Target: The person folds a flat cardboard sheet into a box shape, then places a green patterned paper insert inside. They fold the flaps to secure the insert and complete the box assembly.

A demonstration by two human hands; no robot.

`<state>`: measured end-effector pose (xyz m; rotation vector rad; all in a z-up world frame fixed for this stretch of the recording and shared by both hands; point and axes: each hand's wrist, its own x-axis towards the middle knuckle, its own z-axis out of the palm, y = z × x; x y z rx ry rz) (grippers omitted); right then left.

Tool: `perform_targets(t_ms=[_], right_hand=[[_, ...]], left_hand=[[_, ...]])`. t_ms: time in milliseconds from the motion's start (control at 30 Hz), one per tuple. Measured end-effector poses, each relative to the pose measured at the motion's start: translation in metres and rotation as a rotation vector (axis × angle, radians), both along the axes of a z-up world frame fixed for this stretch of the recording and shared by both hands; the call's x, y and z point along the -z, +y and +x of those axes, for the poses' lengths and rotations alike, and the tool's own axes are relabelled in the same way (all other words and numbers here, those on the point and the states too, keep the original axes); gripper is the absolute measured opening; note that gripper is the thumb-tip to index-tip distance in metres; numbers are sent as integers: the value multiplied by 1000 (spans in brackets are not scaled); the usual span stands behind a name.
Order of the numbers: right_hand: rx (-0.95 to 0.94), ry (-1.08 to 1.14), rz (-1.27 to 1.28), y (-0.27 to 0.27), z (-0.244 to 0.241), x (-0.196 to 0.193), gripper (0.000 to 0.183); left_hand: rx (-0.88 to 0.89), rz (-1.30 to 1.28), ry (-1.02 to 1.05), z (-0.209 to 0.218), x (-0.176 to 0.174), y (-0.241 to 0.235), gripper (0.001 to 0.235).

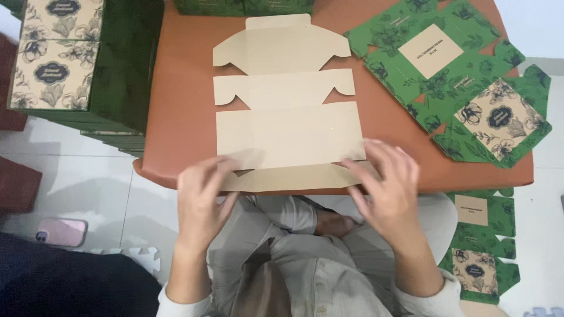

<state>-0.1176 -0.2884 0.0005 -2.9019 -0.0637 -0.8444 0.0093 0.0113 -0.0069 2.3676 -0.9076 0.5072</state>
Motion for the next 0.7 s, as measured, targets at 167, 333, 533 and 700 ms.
perform_targets(t_ms=[167,333,533,700], right_hand=[[105,-128,125,-4,-21,38,36],[79,-201,146,7,-14,43,35],[37,-136,314,3,-2,20,20],[49,222,358,2,-1,17,33]], left_hand=[[-291,-293,119,-20,50,5,56],[-208,-380,216,-35,47,-15,44],[-273,-253,85,-27,19,-18,45],[-229,-194,175,-17,-19,-6,59]])
